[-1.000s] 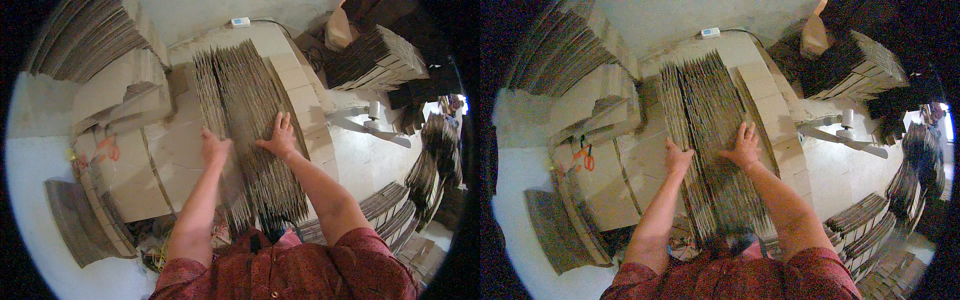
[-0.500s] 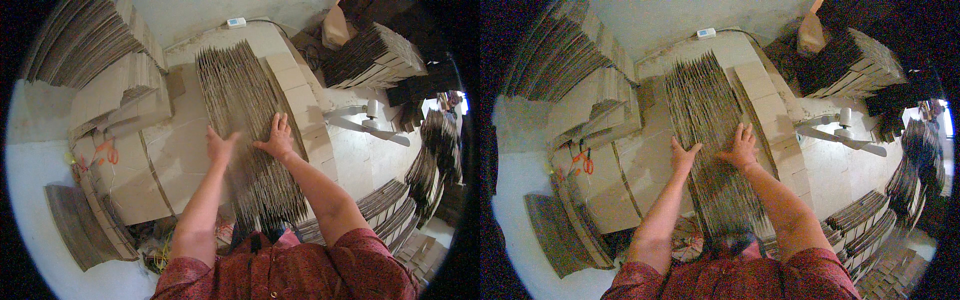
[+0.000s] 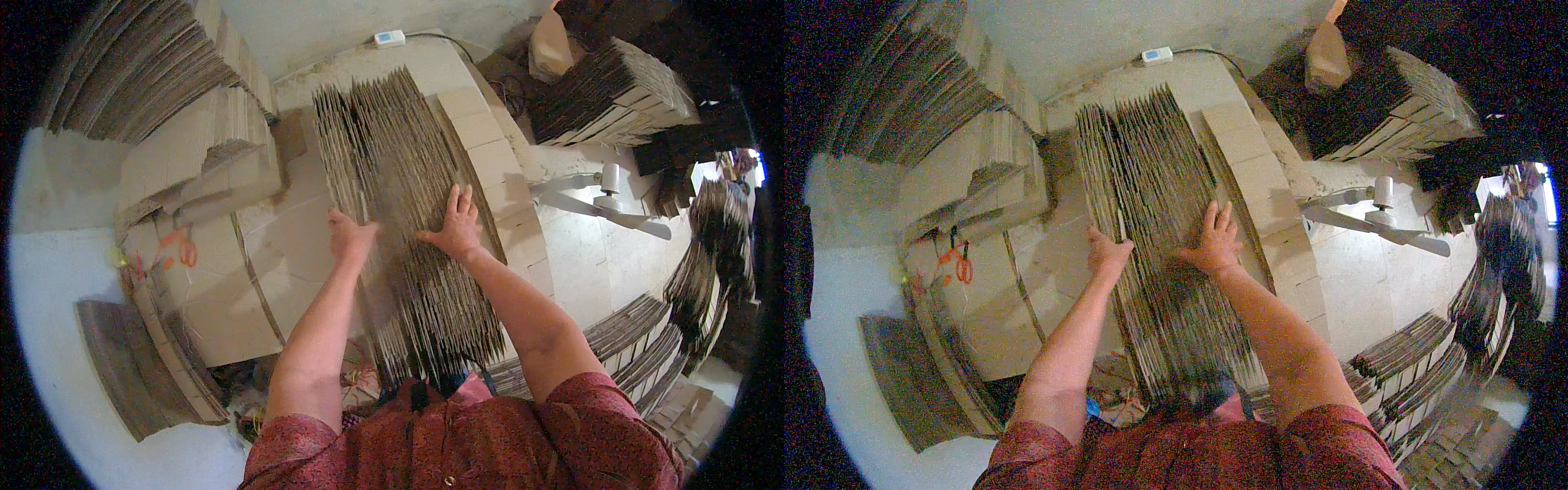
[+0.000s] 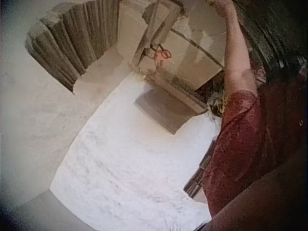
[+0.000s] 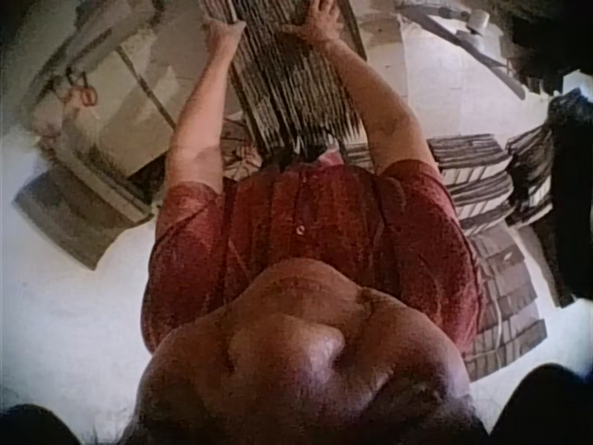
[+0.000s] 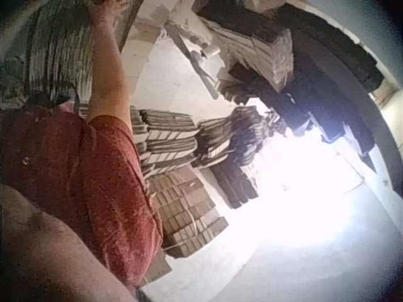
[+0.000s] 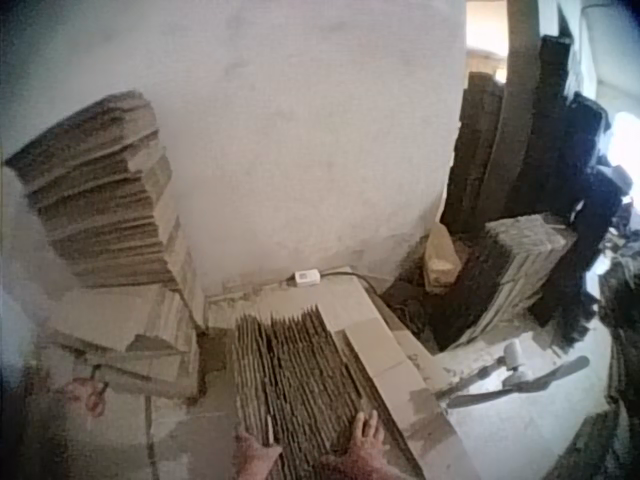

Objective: The person gathers corrugated cardboard sheets from the floor, stacks them on a table, and aligns the edges. They then wrap and tie the stack with white plastic straps to form a bundle.

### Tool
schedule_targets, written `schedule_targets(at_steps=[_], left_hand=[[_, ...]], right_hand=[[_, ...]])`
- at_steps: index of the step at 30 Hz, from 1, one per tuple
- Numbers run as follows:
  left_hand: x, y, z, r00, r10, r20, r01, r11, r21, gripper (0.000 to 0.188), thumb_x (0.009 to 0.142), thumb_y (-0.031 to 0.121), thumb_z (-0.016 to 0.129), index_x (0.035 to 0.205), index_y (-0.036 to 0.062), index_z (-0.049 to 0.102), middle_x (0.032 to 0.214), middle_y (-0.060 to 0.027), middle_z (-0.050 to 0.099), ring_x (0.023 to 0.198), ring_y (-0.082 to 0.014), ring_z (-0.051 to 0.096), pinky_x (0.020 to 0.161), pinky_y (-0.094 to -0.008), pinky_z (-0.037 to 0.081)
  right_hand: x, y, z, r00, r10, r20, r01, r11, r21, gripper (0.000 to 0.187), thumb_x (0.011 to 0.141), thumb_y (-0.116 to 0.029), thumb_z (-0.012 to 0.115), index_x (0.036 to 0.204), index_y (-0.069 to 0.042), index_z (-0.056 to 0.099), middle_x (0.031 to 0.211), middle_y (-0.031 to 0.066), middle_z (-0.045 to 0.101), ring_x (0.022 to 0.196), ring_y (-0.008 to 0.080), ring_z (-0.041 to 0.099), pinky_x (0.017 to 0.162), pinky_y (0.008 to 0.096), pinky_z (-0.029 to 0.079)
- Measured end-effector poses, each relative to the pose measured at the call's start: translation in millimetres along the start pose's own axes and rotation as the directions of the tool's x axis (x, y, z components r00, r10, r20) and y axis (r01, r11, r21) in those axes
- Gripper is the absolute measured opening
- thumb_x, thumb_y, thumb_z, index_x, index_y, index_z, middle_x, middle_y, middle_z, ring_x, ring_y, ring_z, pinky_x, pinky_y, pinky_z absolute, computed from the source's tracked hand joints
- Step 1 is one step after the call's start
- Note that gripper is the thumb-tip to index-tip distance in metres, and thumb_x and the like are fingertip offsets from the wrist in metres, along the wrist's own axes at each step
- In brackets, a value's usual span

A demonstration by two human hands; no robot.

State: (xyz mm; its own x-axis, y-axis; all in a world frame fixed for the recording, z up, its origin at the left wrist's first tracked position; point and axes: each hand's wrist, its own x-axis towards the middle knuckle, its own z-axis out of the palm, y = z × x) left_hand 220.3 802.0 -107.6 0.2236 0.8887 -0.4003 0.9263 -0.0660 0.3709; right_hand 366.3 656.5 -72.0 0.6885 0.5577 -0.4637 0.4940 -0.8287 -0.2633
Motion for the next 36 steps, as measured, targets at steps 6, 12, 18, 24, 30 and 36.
schedule_targets(at_steps=[6,12,18,24,30,36], left_hand=[[-8,6,-22,1.0,-0.002,-0.013,0.002,0.999,0.047,0.079,0.065,0.031,0.07,0.121,-0.0033,0.027,0.118,-0.0256,0.046,0.096,-0.0383,0.055,0.079,-0.0435,0.047],[-19,5,-44,0.995,0.064,-0.075,-0.055,0.991,0.119,0.079,0.067,0.03,0.068,0.124,-0.0039,0.027,0.114,-0.0263,0.049,0.093,-0.0367,0.057,0.079,-0.0431,0.047],[-40,18,-41,0.98,-0.078,0.182,0.062,0.993,0.096,0.086,0.067,0.03,0.067,0.131,-0.004,0.02,0.118,-0.0258,0.047,0.097,-0.0367,0.055,0.081,-0.0414,0.046],[-47,8,-4,1.0,0.005,0.025,-0.006,1.0,0.019,0.098,0.066,0.04,0.069,0.135,-0.0027,0.015,0.124,-0.026,0.043,0.105,-0.0367,0.051,0.086,-0.0428,0.043],[-53,10,18,0.996,0.056,-0.067,-0.062,0.995,-0.08,0.112,0.059,0.049,0.074,0.137,-0.0011,0.011,0.133,-0.0243,0.033,0.119,-0.038,0.039,0.093,-0.045,0.038],[-48,6,12,0.998,0.055,-0.008,-0.055,0.99,-0.129,0.115,0.058,0.045,0.075,0.137,-0.0028,0.007,0.134,-0.0259,0.03,0.119,-0.039,0.037,0.095,-0.044,0.037]], right_hand=[[2,5,4,1.0,-0.007,-0.009,0.007,1.0,0.016,0.124,0.054,-0.053,0.077,0.14,-0.006,0.0,0.146,0.02,-0.001,0.126,0.0406,0.024,0.09,0.0546,0.037],[3,8,6,1.0,-0.015,-0.022,0.015,1.0,0.011,0.123,0.055,-0.053,0.076,0.14,-0.007,0.001,0.146,0.0197,-0.001,0.125,0.0417,0.025,0.089,0.0557,0.038],[2,10,10,0.997,-0.034,-0.067,0.035,0.999,0.017,0.122,0.055,-0.05,0.078,0.14,-0.006,0.003,0.146,0.0198,0.0,0.124,0.0428,0.027,0.086,0.0575,0.04],[1,7,7,0.998,-0.037,-0.052,0.037,0.999,0.015,0.123,0.054,-0.052,0.077,0.14,-0.006,0.003,0.146,0.0206,-0.001,0.126,0.0428,0.025,0.088,0.0567,0.04],[0,3,3,1.0,0.006,-0.003,-0.006,1.0,-0.011,0.123,0.055,-0.054,0.076,0.14,-0.006,0.002,0.145,0.0196,0.002,0.126,0.0402,0.024,0.093,0.0522,0.036],[-2,1,-1,1.0,-0.007,-0.01,0.007,1.0,-0.001,0.122,0.055,-0.054,0.075,0.14,-0.006,0.003,0.145,0.0201,0.003,0.126,0.0401,0.024,0.093,0.0515,0.036]])
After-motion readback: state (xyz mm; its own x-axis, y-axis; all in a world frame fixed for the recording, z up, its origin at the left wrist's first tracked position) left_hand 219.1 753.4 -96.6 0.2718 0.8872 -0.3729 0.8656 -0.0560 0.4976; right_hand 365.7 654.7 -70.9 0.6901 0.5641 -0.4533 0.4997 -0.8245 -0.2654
